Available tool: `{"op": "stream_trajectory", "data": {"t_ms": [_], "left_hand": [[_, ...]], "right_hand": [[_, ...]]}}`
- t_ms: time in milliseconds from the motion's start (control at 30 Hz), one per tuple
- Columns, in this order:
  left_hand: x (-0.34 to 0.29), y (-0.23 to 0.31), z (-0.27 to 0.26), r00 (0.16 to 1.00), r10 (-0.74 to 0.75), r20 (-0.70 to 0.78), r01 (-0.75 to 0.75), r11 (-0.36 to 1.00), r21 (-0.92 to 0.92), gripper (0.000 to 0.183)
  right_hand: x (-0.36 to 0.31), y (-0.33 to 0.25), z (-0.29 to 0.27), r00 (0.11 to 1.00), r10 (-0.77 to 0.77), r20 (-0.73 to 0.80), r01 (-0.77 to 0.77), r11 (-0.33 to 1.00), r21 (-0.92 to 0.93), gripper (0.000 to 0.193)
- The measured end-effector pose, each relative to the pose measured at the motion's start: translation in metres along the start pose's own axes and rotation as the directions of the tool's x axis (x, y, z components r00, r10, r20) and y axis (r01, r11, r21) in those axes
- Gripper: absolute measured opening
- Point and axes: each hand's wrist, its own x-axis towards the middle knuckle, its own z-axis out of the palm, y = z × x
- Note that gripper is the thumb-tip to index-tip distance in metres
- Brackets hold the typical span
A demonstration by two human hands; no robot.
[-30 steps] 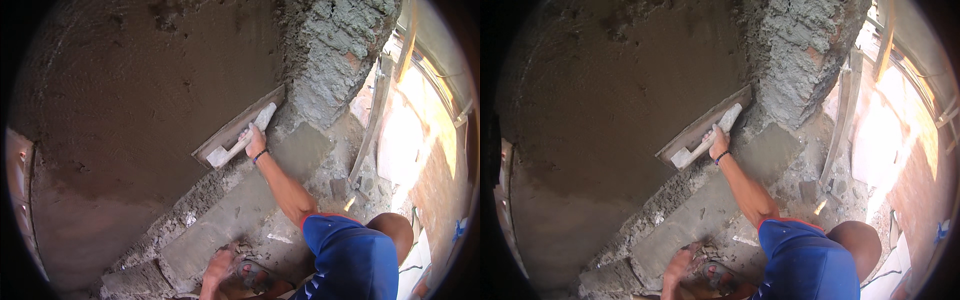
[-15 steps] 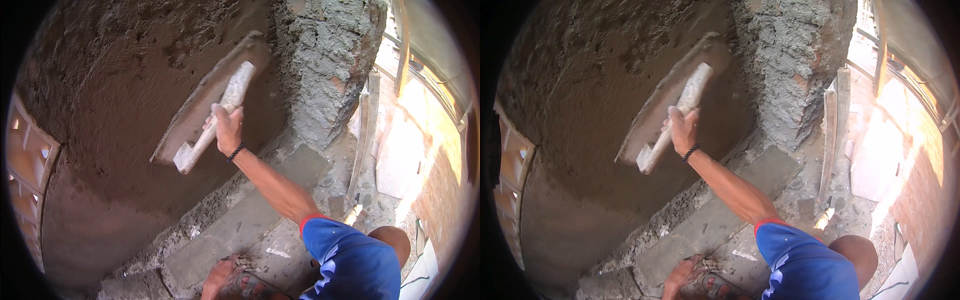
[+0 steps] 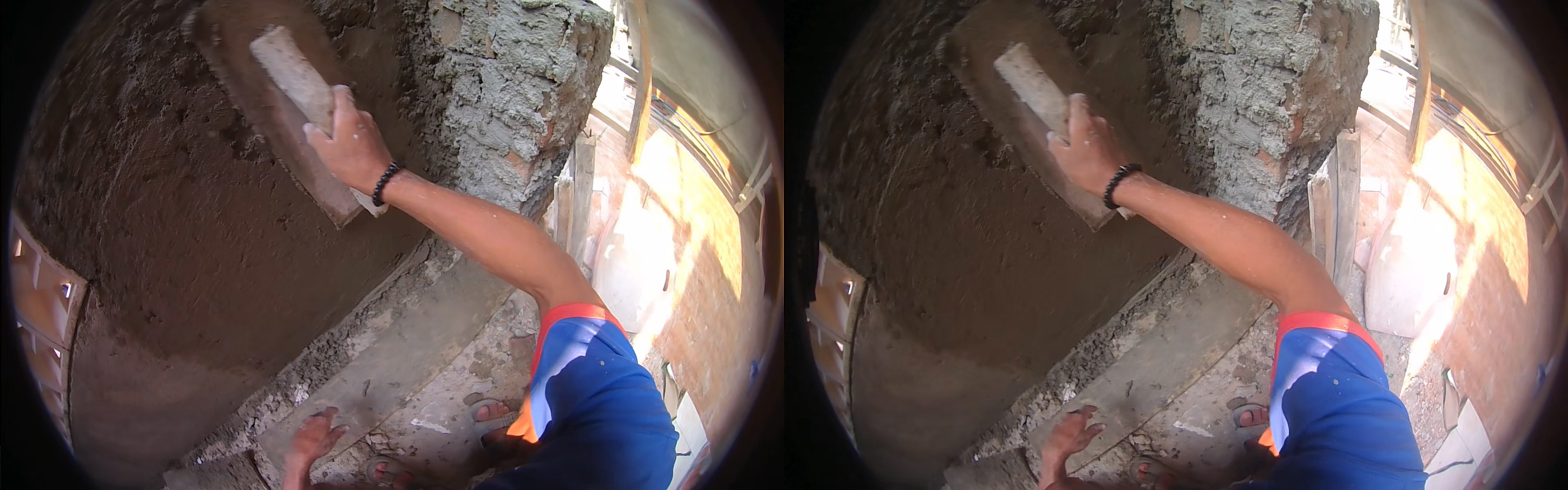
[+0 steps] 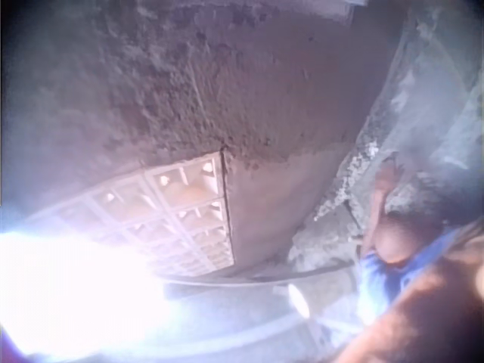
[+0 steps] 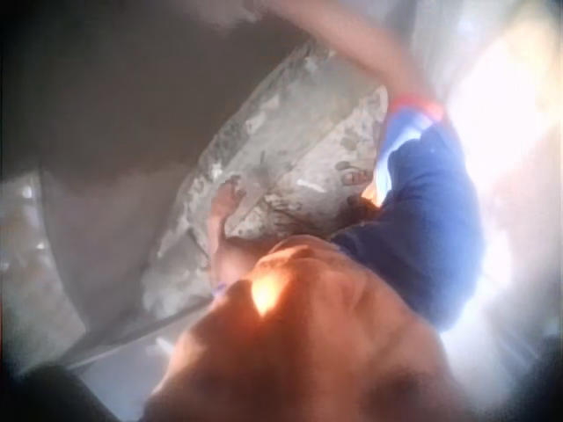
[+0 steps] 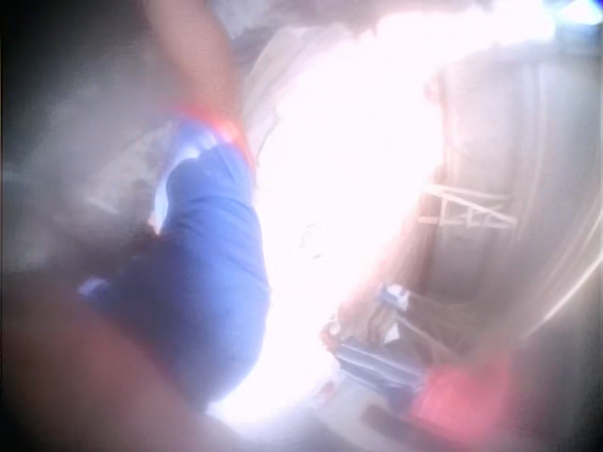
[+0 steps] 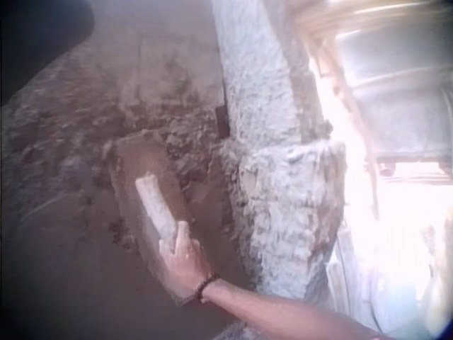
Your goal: The person scoops wet cement from a bucket using a trowel and applies it to a vertical wall. They then use a wooden float to spread and smooth the cement across the surface, working in a repetitive upward and downward motion to level the plaster.
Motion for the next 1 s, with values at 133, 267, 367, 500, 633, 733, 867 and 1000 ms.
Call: {"op": "stream_trajectory", "data": {"t_ms": [133,267,367,500,633,733,867,1000], "left_hand": [[-0.025,0.01,-0.069,0.975,-0.206,-0.083,0.205,0.979,-0.02,0.054],[-0.063,0.013,-0.107,0.94,-0.289,-0.178,0.311,0.945,0.106,0.052],[-0.084,0.014,-0.109,0.915,-0.34,-0.217,0.356,0.934,0.037,0.047],[-0.098,0.043,-0.113,0.958,-0.248,-0.146,0.268,0.953,0.144,0.054],[-0.101,0.067,-0.116,0.989,-0.068,-0.129,0.088,0.984,0.157,0.052],[-0.098,0.078,-0.119,0.991,-0.086,-0.102,0.094,0.993,0.071,0.049],[-0.097,0.09,-0.123,0.983,-0.175,-0.062,0.181,0.977,0.114,0.049],[-0.089,0.093,-0.108,0.994,-0.056,-0.09,0.062,0.996,0.057,0.049]], "right_hand": [[-0.032,0.09,-0.014,0.988,0.119,-0.102,-0.116,0.993,0.037,0.049],[-0.076,0.173,-0.019,0.958,0.258,-0.124,-0.253,0.966,0.053,0.056],[-0.108,0.21,-0.019,0.963,0.261,-0.064,-0.262,0.965,-0.01,0.06],[-0.134,0.232,-0.019,0.957,0.289,-0.015,-0.289,0.957,-0.002,0.064],[-0.119,0.231,-0.024,0.973,0.225,-0.044,-0.224,0.974,0.024,0.066],[-0.07,0.19,-0.031,0.988,0.09,-0.129,-0.09,0.996,0.004,0.068],[0.037,0.085,-0.063,0.993,0.047,-0.108,-0.044,0.999,0.028,0.055],[0.05,0.086,-0.068,0.974,-0.088,-0.206,0.075,0.995,-0.073,0.05]]}}
